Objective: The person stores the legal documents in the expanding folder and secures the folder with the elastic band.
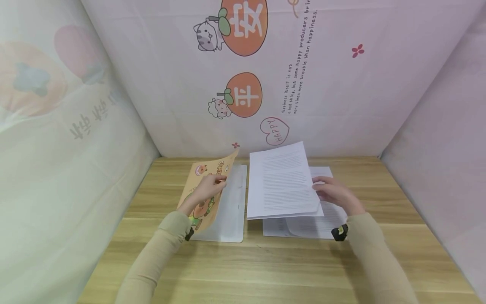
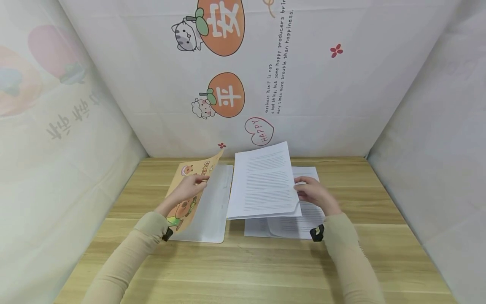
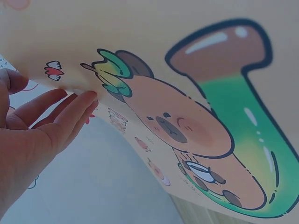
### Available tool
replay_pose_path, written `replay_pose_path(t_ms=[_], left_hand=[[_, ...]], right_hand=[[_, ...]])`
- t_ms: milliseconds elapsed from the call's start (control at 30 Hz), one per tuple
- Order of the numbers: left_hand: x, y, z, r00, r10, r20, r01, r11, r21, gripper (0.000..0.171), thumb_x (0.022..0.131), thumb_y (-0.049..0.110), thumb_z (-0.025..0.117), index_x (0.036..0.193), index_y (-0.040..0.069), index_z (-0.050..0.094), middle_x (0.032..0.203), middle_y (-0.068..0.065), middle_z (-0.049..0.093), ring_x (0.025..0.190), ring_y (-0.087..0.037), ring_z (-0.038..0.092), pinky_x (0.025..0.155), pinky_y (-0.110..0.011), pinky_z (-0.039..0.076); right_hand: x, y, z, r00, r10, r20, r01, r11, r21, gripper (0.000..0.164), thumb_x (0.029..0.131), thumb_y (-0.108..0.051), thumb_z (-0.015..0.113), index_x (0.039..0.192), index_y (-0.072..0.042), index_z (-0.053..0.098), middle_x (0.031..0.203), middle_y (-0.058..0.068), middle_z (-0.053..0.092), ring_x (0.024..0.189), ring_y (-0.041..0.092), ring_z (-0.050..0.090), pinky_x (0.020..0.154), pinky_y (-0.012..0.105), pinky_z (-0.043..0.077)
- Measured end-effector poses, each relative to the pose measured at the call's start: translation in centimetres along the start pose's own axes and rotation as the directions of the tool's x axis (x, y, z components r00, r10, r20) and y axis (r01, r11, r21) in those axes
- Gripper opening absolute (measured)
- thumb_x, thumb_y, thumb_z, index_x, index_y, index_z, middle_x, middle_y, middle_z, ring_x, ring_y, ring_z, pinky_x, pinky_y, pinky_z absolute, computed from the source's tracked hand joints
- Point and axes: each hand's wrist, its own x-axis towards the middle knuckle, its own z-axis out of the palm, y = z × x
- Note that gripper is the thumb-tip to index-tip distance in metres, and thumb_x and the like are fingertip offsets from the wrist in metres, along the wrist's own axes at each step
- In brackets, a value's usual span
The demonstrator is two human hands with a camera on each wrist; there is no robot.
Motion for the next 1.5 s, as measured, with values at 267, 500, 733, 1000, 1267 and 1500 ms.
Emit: replay_pose_path(t_ms=[267,500,733,1000,1267,1500], left_hand=[[0.2,-0.2,0.0,1.000,0.011,-0.005,-0.011,1.000,-0.007,0.048,0.092,0.021,0.051,0.135,0.001,0.059,0.130,-0.020,0.066,0.098,-0.027,0.064,0.051,-0.022,0.037],[0.5,-0.3,0.0,0.999,0.035,-0.022,-0.034,0.999,0.022,0.046,0.091,0.019,0.052,0.132,0.000,0.062,0.129,-0.020,0.067,0.098,-0.026,0.065,0.061,-0.021,0.045],[0.5,-0.3,-0.1,0.999,0.044,-0.028,-0.043,0.999,0.027,0.045,0.092,0.018,0.052,0.131,0.000,0.062,0.129,-0.020,0.067,0.097,-0.027,0.064,0.060,-0.020,0.042],[0.5,-0.6,-0.2,0.999,0.023,-0.026,-0.023,1.000,-0.011,0.047,0.091,0.019,0.051,0.133,-0.001,0.060,0.127,-0.020,0.068,0.073,-0.016,0.056,0.056,-0.021,0.040],[0.6,-0.5,-0.3,0.999,0.021,-0.037,-0.022,1.000,-0.008,0.046,0.091,0.020,0.051,0.132,0.001,0.062,0.127,-0.019,0.068,0.071,-0.014,0.053,0.054,-0.020,0.040],[0.5,-0.5,-0.4,0.999,0.012,-0.033,-0.012,1.000,-0.009,0.047,0.091,0.020,0.051,0.133,0.001,0.061,0.128,-0.019,0.067,0.066,-0.013,0.052,0.052,-0.020,0.039]], right_hand=[[0.8,-0.6,1.8,0.999,-0.038,0.036,0.035,0.997,0.074,0.050,0.099,-0.006,0.047,0.139,0.018,0.029,0.091,-0.009,0.066,0.082,0.000,0.065,0.074,0.017,0.057],[1.1,-1.0,2.8,0.999,-0.023,0.023,0.022,0.999,0.047,0.049,0.098,-0.008,0.049,0.139,0.015,0.033,0.091,-0.009,0.063,0.082,0.000,0.064,0.073,0.016,0.055],[1.9,-1.1,3.8,1.000,0.000,0.025,0.000,1.000,0.019,0.050,0.098,-0.010,0.052,0.139,0.013,0.037,0.089,-0.010,0.062,0.081,0.000,0.061,0.072,0.015,0.053],[2.4,-1.5,4.7,0.998,-0.006,0.056,0.006,1.000,0.001,0.052,0.099,-0.011,0.050,0.142,0.013,0.035,0.101,-0.002,0.064,0.086,0.002,0.063,0.077,0.016,0.054],[3.0,-1.5,5.6,0.998,-0.015,0.066,0.012,0.999,0.044,0.046,0.098,-0.006,0.050,0.138,0.014,0.038,0.094,-0.004,0.063,0.083,0.003,0.063,0.075,0.016,0.055],[3.1,-1.4,6.6,0.998,-0.001,0.062,0.000,1.000,0.016,0.045,0.097,-0.008,0.052,0.136,0.012,0.041,0.098,-0.001,0.062,0.085,0.005,0.062,0.076,0.018,0.055]])
